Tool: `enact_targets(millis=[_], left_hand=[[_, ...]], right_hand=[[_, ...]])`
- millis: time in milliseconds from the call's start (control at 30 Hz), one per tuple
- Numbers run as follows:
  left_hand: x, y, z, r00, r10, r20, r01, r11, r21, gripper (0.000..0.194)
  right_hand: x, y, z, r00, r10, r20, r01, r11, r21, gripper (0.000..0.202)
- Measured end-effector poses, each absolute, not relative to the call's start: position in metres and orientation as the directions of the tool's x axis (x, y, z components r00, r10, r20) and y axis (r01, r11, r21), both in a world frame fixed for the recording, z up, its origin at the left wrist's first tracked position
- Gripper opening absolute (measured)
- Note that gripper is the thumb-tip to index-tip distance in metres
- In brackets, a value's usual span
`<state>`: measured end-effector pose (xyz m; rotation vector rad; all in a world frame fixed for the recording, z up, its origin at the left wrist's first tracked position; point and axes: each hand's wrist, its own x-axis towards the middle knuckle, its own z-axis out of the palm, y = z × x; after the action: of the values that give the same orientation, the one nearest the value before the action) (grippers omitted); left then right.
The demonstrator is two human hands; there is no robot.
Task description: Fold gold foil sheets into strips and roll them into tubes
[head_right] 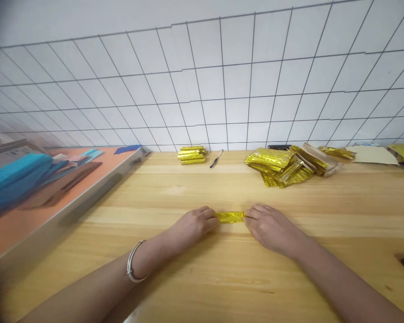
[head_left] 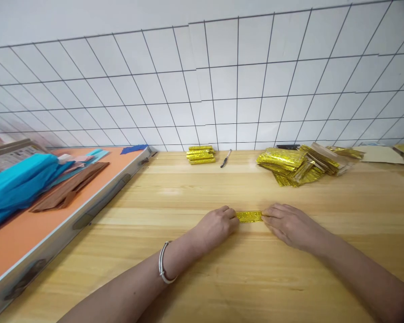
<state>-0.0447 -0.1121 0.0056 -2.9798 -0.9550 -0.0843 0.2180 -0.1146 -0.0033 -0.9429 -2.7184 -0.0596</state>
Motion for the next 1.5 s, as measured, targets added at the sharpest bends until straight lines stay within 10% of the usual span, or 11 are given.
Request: enact_targets(millis=[900,1500], left_hand=[[-0.019,-0.138,-0.010,0.783,0.617,0.081,0.620,-0.784,-0.024,0.015],[-0.022,-0.146,-0.030,0.702,0.693,0.162,0.683,-0.720,0.123,0.064]], right_hand=[[0.186,-0.141,-0.024,-0.688,0.684,0.241,0.723,0.676,0.143,0.036],[0.164,-0.135,-0.032,-0.558,0.812,0.172,0.828,0.559,0.045,0.046]])
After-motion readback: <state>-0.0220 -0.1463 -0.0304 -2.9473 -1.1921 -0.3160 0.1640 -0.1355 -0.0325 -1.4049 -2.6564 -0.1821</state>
